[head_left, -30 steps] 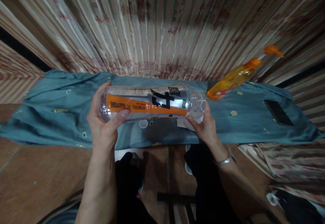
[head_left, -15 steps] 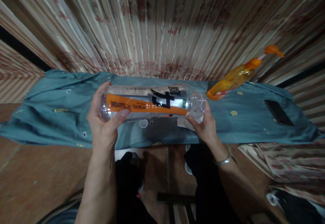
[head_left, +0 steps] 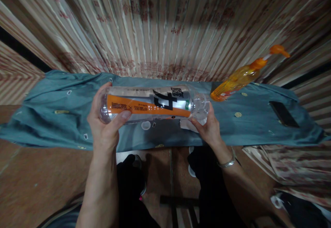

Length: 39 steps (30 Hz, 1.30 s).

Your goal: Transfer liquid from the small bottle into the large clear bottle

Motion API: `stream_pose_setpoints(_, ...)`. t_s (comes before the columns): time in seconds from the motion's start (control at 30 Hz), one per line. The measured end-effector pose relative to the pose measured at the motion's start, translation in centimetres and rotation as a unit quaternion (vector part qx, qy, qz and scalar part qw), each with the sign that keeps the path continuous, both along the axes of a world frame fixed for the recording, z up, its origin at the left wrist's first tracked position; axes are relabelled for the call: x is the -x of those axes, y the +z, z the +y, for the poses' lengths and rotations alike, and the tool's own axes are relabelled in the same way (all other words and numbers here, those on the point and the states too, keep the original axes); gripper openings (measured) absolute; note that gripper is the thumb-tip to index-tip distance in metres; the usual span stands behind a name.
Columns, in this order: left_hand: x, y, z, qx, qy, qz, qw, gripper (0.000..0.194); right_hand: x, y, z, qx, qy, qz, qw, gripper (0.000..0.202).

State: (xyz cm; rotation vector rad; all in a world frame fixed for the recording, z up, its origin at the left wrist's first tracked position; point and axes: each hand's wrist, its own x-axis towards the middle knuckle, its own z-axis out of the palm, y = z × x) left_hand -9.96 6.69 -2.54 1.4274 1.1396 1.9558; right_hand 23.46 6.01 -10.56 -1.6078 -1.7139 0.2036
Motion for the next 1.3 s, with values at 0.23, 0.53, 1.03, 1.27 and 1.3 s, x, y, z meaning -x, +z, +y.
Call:
stream_pose_setpoints(0.23,0.08,-0.03,-0.03,0.005,0.016,0.024,1.0,0.071,-0.03,0.02,-0.02,-0.006,0.002,-0.001,1.0,0.097)
stream_pose_setpoints(0.53,-0.1,0.08,-0.1,0.006,0.009,0.009,1.0,0.071,0.02,0.34,-0.09,0.0,0.001,-0.004,1.0,0.097)
stream_pose_setpoints(1.03,0.0,0.05,0.02,0.004,0.008,-0.001,1.0,0.077,-0.04,-0.03,0.0,-0.005,0.003,-0.004,1.0,0.098)
stream_pose_setpoints(1.27,0.07,0.2,0.01,0.004,0.003,-0.008,1.0,0.074,-0.19,-0.31,0.03,-0.019,0.01,-0.01,1.0,0.096)
stream_pose_setpoints(1.3,0.06,0.22,-0.01,0.003,0.0,-0.01,1.0,0.074,-0.2,-0.31,0.04,-0.021,0.011,-0.013,1.0,0.096)
